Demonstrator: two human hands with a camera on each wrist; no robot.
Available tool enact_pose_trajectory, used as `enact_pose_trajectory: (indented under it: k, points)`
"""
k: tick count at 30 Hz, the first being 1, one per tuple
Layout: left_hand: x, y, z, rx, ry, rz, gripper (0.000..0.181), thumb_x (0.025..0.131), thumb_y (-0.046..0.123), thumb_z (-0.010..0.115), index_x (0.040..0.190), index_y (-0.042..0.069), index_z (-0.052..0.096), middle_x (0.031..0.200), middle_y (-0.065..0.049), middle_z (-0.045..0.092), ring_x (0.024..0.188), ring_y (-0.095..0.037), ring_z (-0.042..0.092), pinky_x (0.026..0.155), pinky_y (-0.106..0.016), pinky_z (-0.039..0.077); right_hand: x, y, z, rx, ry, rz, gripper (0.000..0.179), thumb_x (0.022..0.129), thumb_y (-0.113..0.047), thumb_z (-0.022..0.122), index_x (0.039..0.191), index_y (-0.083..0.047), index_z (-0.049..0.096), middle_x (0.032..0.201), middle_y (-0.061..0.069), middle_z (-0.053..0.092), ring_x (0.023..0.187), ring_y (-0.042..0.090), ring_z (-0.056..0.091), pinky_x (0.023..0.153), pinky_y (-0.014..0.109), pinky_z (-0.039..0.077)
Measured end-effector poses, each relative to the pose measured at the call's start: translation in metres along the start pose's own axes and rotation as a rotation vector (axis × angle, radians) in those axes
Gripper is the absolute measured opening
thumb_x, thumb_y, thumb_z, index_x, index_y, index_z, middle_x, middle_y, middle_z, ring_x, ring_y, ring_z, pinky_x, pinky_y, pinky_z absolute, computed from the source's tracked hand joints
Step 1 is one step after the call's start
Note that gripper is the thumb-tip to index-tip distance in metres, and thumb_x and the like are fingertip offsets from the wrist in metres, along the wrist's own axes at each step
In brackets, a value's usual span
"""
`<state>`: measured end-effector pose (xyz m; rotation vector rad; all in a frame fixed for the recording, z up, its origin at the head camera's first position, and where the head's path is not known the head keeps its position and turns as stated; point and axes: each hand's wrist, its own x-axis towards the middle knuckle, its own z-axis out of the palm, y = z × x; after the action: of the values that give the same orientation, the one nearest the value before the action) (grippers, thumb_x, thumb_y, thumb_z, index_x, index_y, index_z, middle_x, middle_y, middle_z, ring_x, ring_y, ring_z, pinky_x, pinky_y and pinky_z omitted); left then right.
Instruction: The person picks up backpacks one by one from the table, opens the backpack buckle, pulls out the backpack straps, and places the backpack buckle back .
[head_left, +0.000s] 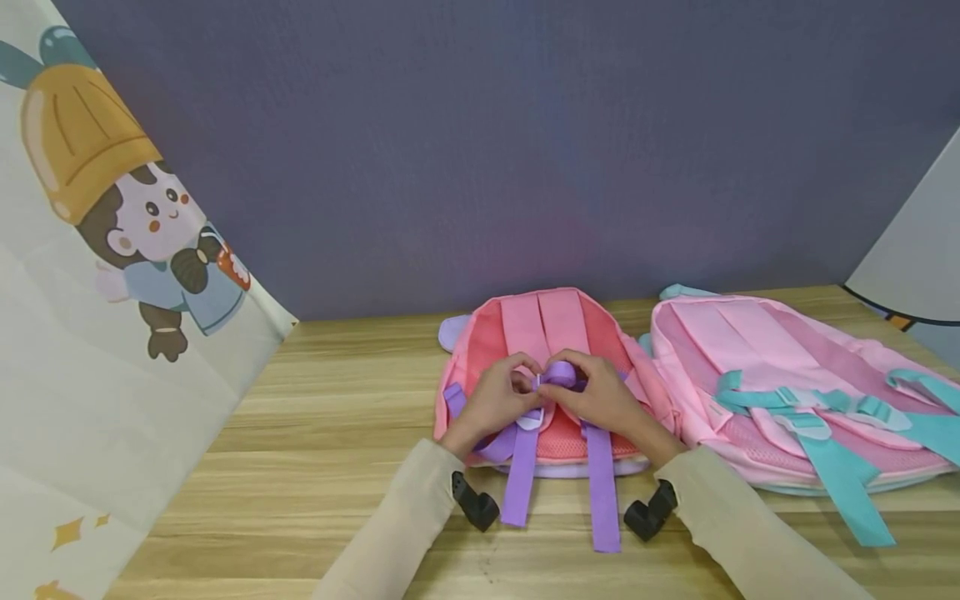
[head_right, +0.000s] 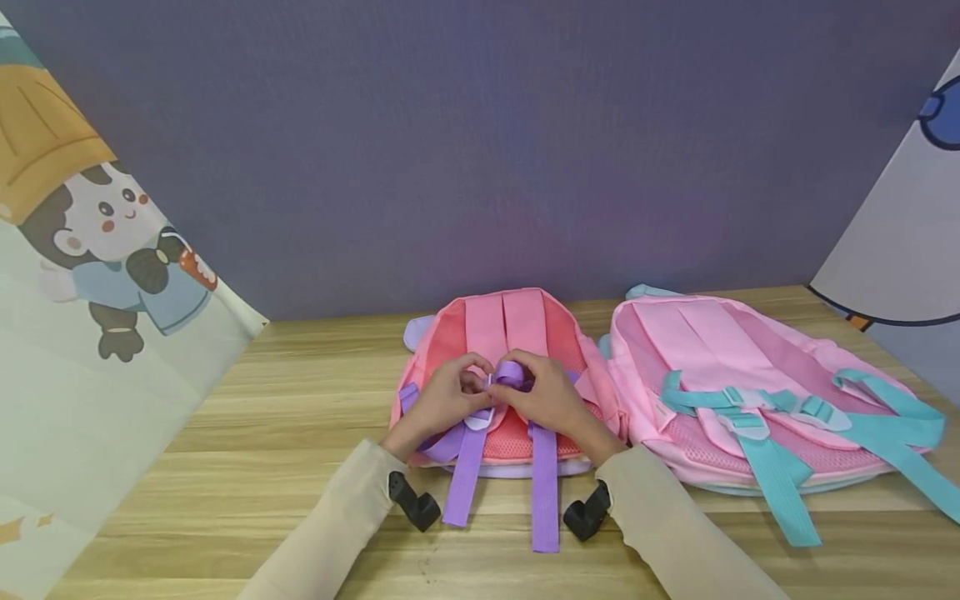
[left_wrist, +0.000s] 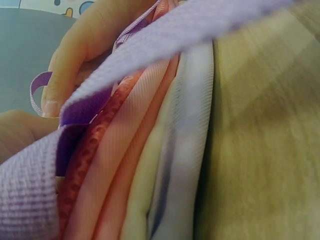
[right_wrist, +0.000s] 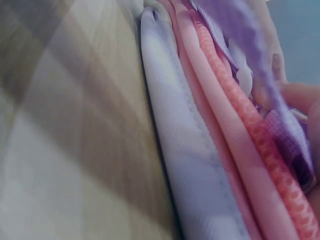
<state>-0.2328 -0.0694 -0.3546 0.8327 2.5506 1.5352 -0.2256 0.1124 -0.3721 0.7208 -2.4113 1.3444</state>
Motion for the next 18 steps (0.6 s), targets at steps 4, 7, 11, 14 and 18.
enact_pose_trajectory:
  k: [4,7,11,14,18]
  points:
    - [-0.0001,0.0002,-0.0001,-0.001,0.0,-0.005,0.023,0.078,-0.002,0.067,0.099,0.002,0.057,0.071,-0.015,0.065,0.057,-0.003,0.051,0.053,-0.016,0.039,0.0001,0.0004,-0.0001,-0.006,0.006,-0.011,0.015,0.084,-0.017,0.072,0.097,-0.014,0.065,0.079,-0.002,0.063,0.07,0.008,0.053,0.063,0.022,0.044]
    - [0.0001,0.0,-0.0004,0.005,0.0,0.0,0.024,0.078,-0.001,0.067,0.099,0.002,0.056,0.072,-0.014,0.065,0.056,-0.003,0.05,0.053,-0.017,0.039,0.0004,0.0003,-0.0002,-0.009,0.013,-0.019,0.014,0.085,-0.016,0.071,0.097,-0.014,0.064,0.079,-0.003,0.063,0.069,0.007,0.053,0.063,0.022,0.044]
    - [0.0002,0.0001,-0.0007,0.015,0.0,0.002,0.023,0.079,0.0,0.068,0.099,0.002,0.056,0.071,-0.014,0.064,0.056,-0.003,0.049,0.053,-0.016,0.039,0.0007,0.0005,0.0003,-0.003,0.012,-0.022,0.013,0.085,-0.015,0.07,0.097,-0.013,0.064,0.08,-0.003,0.063,0.07,0.007,0.053,0.063,0.022,0.044]
    - [-0.0001,0.001,-0.0007,0.021,0.002,0.001,0.022,0.079,0.001,0.068,0.098,0.002,0.056,0.071,-0.014,0.064,0.056,-0.003,0.05,0.053,-0.016,0.039,0.0008,0.0005,0.0004,0.004,0.012,-0.021,0.012,0.086,-0.015,0.069,0.097,-0.013,0.064,0.079,-0.003,0.062,0.069,0.008,0.052,0.063,0.023,0.043]
    - [-0.0002,0.0018,0.0001,0.03,0.007,-0.007,0.021,0.08,0.002,0.069,0.097,0.003,0.057,0.072,-0.011,0.064,0.057,-0.003,0.05,0.053,-0.016,0.04,0.0003,-0.0006,-0.0005,0.009,0.015,-0.01,0.011,0.087,-0.016,0.068,0.096,-0.013,0.063,0.079,-0.003,0.061,0.069,0.009,0.051,0.062,0.023,0.041]
